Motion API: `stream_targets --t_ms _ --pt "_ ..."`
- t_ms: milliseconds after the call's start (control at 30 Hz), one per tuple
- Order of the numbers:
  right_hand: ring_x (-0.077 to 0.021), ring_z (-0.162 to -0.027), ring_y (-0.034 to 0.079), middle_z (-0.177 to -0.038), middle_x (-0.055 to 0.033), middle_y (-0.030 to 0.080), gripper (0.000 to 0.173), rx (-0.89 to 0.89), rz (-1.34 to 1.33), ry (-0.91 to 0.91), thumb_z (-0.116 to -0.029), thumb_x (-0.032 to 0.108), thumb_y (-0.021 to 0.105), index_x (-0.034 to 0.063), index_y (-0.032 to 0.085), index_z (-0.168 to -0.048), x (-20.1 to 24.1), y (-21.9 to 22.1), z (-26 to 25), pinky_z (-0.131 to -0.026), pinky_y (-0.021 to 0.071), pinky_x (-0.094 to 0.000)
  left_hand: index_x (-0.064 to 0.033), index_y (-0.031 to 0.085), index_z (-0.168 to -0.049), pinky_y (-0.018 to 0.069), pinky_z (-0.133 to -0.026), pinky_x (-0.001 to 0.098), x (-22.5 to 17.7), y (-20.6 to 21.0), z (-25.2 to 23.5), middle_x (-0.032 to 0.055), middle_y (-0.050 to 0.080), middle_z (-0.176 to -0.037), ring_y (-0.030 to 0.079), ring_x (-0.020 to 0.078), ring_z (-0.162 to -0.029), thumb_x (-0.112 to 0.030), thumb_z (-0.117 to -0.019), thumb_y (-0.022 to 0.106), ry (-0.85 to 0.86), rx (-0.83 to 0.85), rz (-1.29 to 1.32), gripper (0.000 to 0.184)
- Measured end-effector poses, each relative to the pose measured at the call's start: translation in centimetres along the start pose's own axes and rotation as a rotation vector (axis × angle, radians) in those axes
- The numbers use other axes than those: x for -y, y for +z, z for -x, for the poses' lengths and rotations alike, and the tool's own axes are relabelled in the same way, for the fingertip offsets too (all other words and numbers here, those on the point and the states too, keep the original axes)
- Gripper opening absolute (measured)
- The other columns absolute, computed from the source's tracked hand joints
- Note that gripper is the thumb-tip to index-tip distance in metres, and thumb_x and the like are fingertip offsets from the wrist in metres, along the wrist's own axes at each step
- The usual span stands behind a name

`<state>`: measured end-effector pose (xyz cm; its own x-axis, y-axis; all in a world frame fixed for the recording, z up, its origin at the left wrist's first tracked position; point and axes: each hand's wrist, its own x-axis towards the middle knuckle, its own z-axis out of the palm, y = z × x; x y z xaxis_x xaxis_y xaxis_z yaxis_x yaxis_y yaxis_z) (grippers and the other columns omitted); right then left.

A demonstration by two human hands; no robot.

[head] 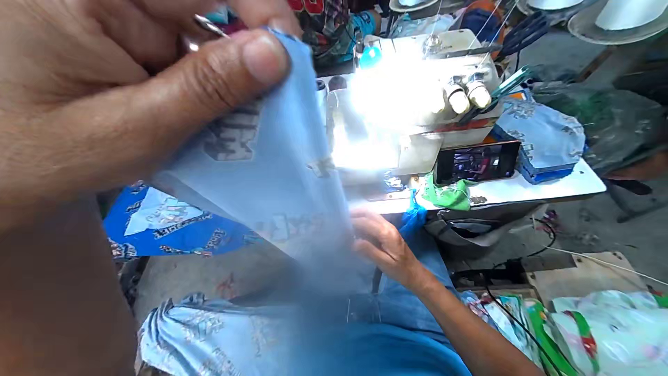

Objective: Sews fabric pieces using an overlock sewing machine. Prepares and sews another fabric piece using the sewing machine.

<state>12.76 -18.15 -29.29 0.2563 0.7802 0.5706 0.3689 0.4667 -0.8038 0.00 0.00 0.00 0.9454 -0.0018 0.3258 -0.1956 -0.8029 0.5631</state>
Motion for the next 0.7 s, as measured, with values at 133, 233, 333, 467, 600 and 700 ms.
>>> stream_targets --t_ms 133,233,333,467,600,700 --pt "-0.0103 -0.098 0.068 -0.102 -0.0137 0.073 0.015 -0.005 -0.091 -0.065 -0.0951 0.008 0.070 -0.0057 0.075 -0.093 1.0 0.4 0.1 -0.088 0.0560 -0.0223 -0.0031 0.069 -0.105 0.0610 -0.063 0.0170 3.3 -1.3 1.2 -0.0058 0.073 -0.085 0.070 -0.0016 -0.071 -0.015 -0.1063 0.055 -0.066 -0.113 -0.102 0.018" --pt "-0.0040 -0.098 0.066 -0.103 -0.0103 0.072 0.015 0.009 -0.254 -0.012 -0.0954 0.006 0.068 -0.0065 0.074 -0.092 2.0 -0.2 0.0 -0.087 0.0551 -0.0187 -0.0185 0.062 -0.109 0.0489 -0.057 0.0084 4.8 0.5 1.2 -0.0173 0.061 -0.079 0.056 -0.0129 -0.065 -0.030 -0.1060 0.053 -0.037 -0.032 -0.215 0.015" --pt "-0.0060 -0.098 0.069 -0.103 -0.0098 0.074 0.016 -0.070 -0.153 0.082 -0.0964 0.009 0.068 -0.0045 0.076 -0.096 1.1 -0.5 0.4 -0.087 0.0568 -0.0212 -0.0272 0.064 -0.108 0.0468 -0.055 0.0052 6.4 0.8 2.2 -0.0232 0.061 -0.080 0.055 -0.0156 -0.064 -0.031 -0.1060 0.054 -0.095 -0.220 -0.178 0.010" --pt "-0.0043 -0.091 0.068 -0.099 -0.0078 0.073 0.015 -0.044 -0.178 0.081 -0.0971 0.008 0.067 -0.0058 0.072 -0.099 1.7 -1.0 0.7 -0.084 0.0572 -0.0206 -0.0222 0.064 -0.113 0.0456 -0.060 0.0063 7.4 0.6 2.3 -0.0201 0.060 -0.085 0.054 -0.0153 -0.068 -0.033 -0.1054 0.054 -0.109 -0.326 -0.303 0.016" --pt "-0.0044 -0.085 0.069 -0.095 -0.0056 0.073 0.018 -0.173 -0.182 0.188 -0.0957 0.007 0.068 -0.0059 0.068 -0.109 1.3 -0.6 0.6 -0.080 0.0589 -0.0215 -0.0191 0.066 -0.122 0.0512 -0.067 0.0126 10.4 -1.6 2.5 -0.0108 0.069 -0.094 0.062 -0.0064 -0.077 -0.032 -0.1059 0.057 0.035 -0.314 -0.260 0.023" --pt "-0.0053 -0.084 0.068 -0.096 -0.0044 0.071 0.034 -0.162 -0.207 0.259 -0.0970 0.009 0.067 -0.0037 0.060 -0.128 1.3 -0.7 0.3 -0.080 0.0582 -0.0221 -0.0220 0.066 -0.115 0.0458 -0.060 0.0068 7.9 0.4 2.7 -0.0185 0.064 -0.086 0.056 -0.0138 -0.068 -0.035 -0.1050 0.057 -0.054 -0.373 -0.311 0.019"
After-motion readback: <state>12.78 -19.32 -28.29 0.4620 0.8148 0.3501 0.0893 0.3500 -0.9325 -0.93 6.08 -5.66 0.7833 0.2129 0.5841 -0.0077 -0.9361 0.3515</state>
